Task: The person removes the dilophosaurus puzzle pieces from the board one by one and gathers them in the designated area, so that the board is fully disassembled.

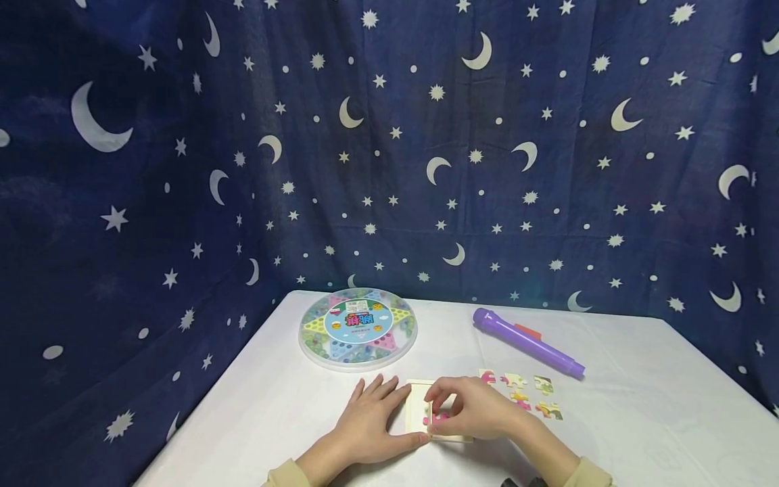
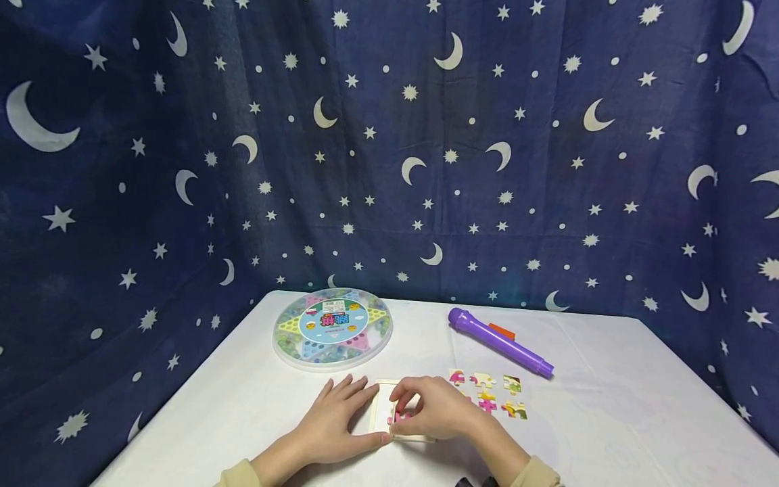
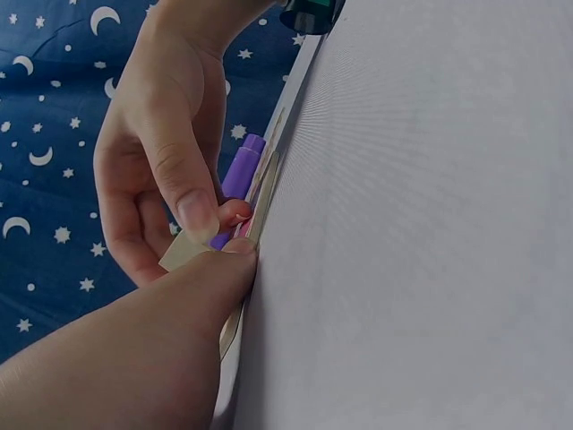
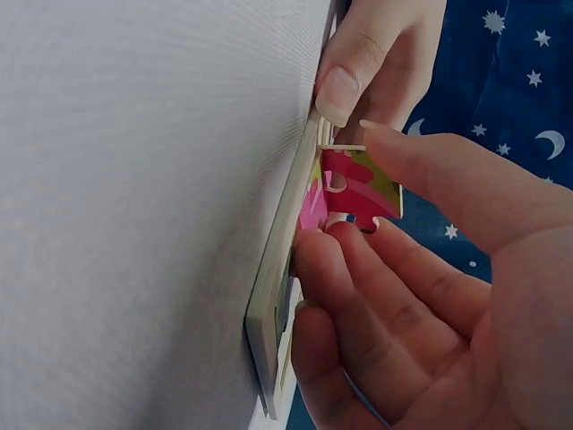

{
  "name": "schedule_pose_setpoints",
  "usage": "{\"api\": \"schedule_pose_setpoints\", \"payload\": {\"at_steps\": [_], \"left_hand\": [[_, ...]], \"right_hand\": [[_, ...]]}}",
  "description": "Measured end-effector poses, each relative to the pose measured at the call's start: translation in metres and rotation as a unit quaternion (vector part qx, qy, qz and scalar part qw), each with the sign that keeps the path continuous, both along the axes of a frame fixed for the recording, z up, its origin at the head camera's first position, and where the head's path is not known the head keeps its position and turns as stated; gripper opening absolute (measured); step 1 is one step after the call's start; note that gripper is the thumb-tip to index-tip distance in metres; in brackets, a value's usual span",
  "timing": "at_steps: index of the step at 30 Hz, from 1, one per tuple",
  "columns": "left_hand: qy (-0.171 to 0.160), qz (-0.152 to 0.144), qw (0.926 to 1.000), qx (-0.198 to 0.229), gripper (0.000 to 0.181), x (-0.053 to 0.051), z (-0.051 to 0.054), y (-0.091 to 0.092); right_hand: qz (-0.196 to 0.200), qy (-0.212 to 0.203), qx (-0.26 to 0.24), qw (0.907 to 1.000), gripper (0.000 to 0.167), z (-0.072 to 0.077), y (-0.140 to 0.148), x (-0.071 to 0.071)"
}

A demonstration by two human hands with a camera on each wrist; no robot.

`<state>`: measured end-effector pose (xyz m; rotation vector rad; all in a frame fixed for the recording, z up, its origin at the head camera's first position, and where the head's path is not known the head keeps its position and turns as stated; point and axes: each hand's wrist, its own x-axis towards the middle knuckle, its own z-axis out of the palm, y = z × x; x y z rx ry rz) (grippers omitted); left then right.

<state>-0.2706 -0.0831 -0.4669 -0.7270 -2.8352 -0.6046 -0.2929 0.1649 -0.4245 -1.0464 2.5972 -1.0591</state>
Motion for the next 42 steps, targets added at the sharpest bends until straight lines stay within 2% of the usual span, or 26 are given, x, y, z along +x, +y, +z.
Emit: {"api": "schedule_pose_setpoints", "payload": {"at_steps": [7,20,30,36,42], "left_hand": [[0.004,-0.003,1.0,-0.001,0.091,0.0012,0.0001,0.001],[0.0,-0.002,1.0,0.001,0.091,0.0008,0.0,-0.0009],[0.004,0.002,1.0,-0.005,0.092,0.0005,0.0006,-0.002],[-0.003,0.001,1.0,-0.006,0.091,0.0011,0.0016,-0.0016],[-0.004,0.0,1.0,-0.006,0.091,0.0012,0.0018,-0.0004]], "right_hand": [[0.004,0.012,-0.004,0.9999,0.032,-0.0029,-0.0007,0.0003],[-0.016,0.038,0.021,0.9989,0.03,-0.001,-0.006,0.0035],[0.004,0.039,0.022,0.999,0.028,-0.0012,-0.0051,0.0001],[0.016,0.028,0.024,0.9992,0.033,0.0005,-0.0038,0.0012],[0.021,0.036,0.032,0.9986,0.034,0.0012,-0.0029,0.0028]]}}
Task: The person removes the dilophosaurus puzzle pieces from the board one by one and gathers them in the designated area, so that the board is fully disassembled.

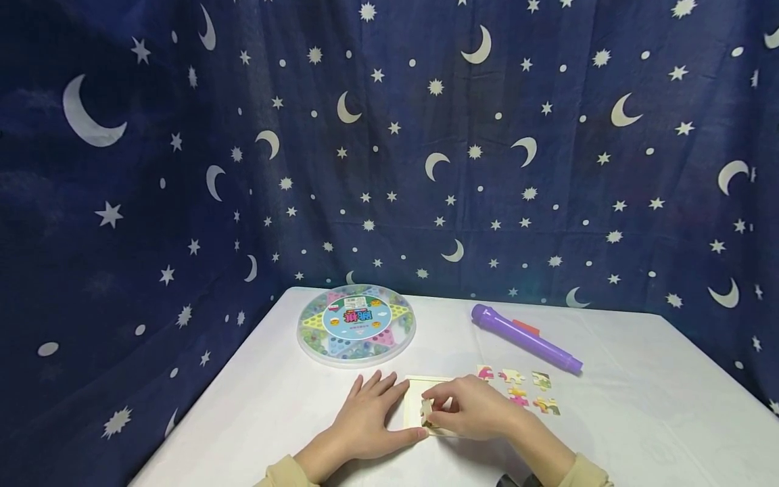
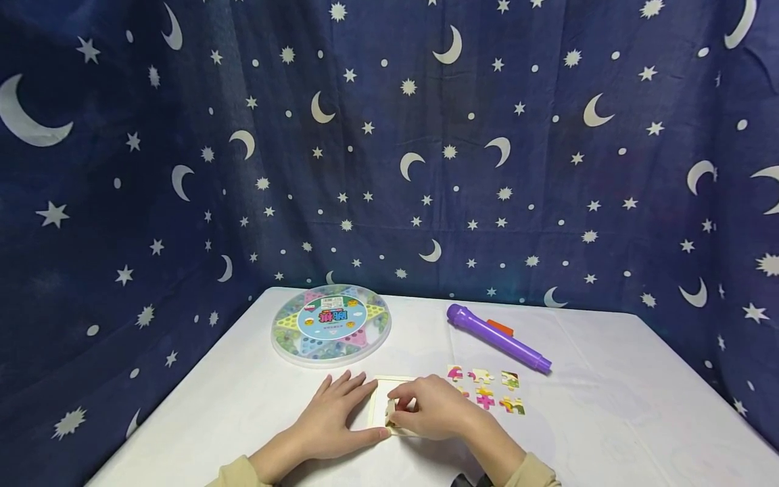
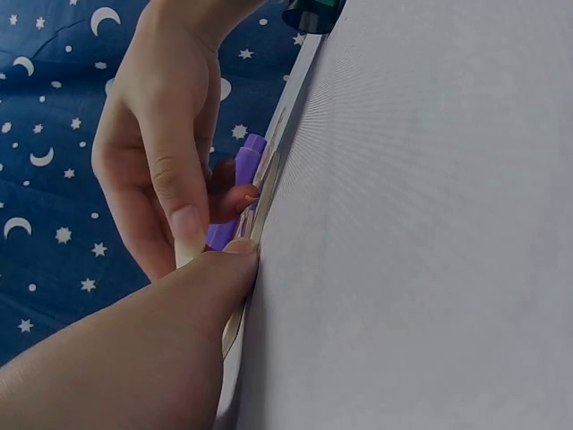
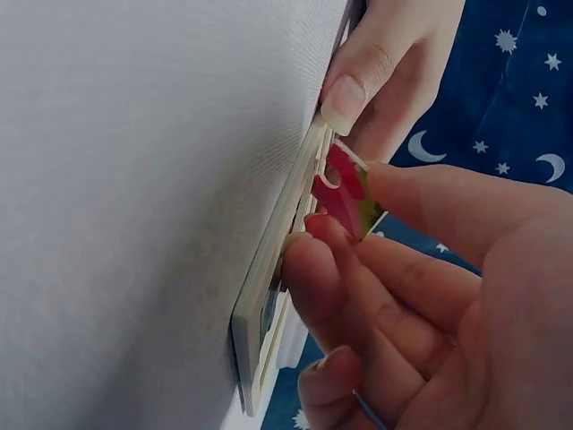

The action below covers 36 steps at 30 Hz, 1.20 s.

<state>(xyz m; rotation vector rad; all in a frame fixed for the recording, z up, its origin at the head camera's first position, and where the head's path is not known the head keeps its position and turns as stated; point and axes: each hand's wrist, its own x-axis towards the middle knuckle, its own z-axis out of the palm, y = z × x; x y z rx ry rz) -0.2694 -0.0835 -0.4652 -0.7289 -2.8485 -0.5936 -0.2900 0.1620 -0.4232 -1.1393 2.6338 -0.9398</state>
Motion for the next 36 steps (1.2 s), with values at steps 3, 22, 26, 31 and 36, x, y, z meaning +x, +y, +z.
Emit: {"api": "schedule_pose_setpoints", "payload": {"at_steps": [3,22,26,31,36], "left_hand": [[0.0,0.001,1.0,0.0,0.092,0.0,0.0,0.0],[-0.012,0.004,0.9999,0.0,0.092,-0.001,0.0,0.001],[-0.01,0.003,0.9999,0.002,0.091,-0.001,0.0,0.001],[-0.007,0.005,1.0,0.004,0.091,-0.001,0.0,0.0],[-0.009,0.004,0.9999,0.005,0.091,-0.001,-0.001,0.001]], "right_hand": [[-0.012,-0.014,-0.004,0.9998,0.032,0.001,0.001,-0.001],[-0.134,-0.015,-0.071,0.9883,0.022,0.017,0.037,-0.017],[-0.108,-0.027,-0.086,0.9901,0.023,0.019,0.043,-0.018],[-0.083,-0.066,-0.09,0.9903,0.027,0.021,0.047,-0.019],[-0.056,-0.116,-0.083,0.9881,0.027,0.019,0.052,-0.017]]}}
